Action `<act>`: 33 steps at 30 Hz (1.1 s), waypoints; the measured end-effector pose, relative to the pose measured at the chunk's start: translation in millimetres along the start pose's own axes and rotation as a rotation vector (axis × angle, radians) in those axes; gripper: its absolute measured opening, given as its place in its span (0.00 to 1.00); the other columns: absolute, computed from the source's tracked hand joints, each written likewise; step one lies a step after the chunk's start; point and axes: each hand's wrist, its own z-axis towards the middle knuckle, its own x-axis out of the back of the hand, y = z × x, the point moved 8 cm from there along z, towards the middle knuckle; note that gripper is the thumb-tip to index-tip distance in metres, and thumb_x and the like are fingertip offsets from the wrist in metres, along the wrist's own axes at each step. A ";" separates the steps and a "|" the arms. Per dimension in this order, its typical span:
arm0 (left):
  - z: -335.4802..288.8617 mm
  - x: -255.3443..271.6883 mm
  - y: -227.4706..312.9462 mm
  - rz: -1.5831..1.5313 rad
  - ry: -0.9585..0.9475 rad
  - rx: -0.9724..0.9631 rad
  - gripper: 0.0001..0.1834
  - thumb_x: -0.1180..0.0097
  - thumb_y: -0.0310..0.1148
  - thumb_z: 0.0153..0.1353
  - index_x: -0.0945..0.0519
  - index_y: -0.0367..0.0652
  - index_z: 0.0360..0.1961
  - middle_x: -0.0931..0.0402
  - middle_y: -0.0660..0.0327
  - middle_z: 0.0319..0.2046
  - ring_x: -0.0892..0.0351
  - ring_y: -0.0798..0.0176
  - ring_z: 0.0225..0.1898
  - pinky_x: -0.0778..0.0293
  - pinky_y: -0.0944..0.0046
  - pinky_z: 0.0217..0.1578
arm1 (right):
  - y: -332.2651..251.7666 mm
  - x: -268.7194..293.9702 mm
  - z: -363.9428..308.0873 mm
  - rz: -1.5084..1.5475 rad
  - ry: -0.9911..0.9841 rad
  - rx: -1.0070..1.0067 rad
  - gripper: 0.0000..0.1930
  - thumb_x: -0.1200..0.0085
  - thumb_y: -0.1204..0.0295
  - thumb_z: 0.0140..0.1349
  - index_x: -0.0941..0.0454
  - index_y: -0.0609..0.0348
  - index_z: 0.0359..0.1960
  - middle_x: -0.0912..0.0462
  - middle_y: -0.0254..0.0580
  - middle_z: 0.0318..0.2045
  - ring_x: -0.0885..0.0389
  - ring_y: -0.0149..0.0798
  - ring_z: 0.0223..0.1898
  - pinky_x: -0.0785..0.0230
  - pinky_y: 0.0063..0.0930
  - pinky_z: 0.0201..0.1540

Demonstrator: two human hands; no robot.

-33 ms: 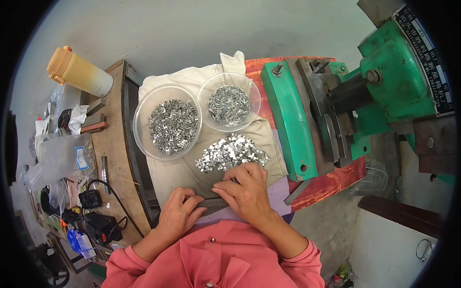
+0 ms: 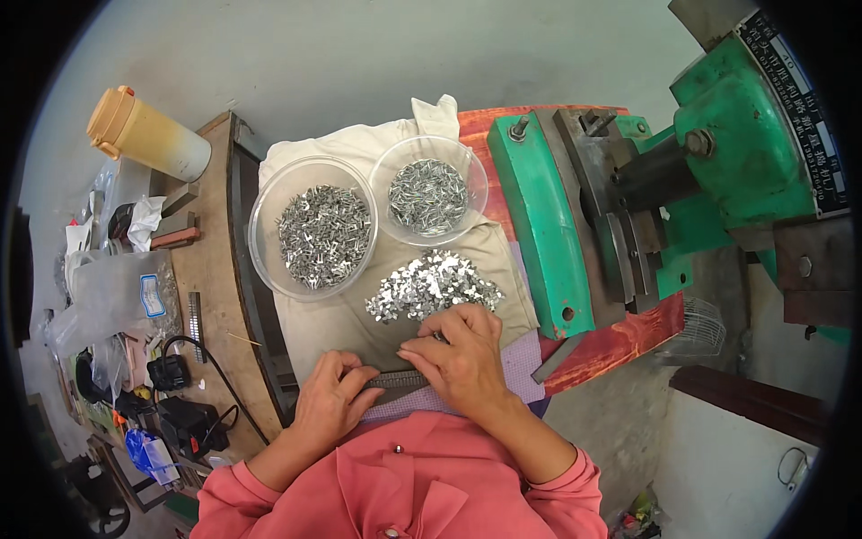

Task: The person processes small metal components using a stamping machine.

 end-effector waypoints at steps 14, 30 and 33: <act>-38.4 11.7 -39.3 -0.247 0.145 0.281 0.19 0.28 0.23 0.48 0.17 0.37 0.44 0.27 0.55 0.38 0.24 0.55 0.31 0.26 0.62 0.32 | -3.2 0.6 5.6 -0.052 -0.031 -0.051 0.06 0.29 0.67 0.48 0.12 0.45 0.29 0.20 0.23 0.34 0.28 0.36 0.43 0.47 0.37 0.52; -41.7 8.5 -44.7 -0.406 0.193 0.345 0.14 0.29 0.24 0.53 0.17 0.37 0.41 0.26 0.58 0.35 0.25 0.65 0.30 0.26 0.66 0.32 | -28.6 -57.6 8.9 0.192 -0.340 -0.109 0.05 0.32 0.62 0.54 0.11 0.46 0.27 0.23 0.24 0.34 0.32 0.37 0.45 0.52 0.42 0.53; -41.8 8.0 -45.3 -0.408 0.191 0.352 0.13 0.30 0.24 0.53 0.18 0.37 0.39 0.27 0.58 0.35 0.25 0.65 0.29 0.26 0.66 0.32 | -29.7 -60.0 10.3 0.175 -0.342 -0.104 0.05 0.32 0.61 0.53 0.11 0.45 0.26 0.24 0.25 0.34 0.33 0.37 0.45 0.52 0.42 0.53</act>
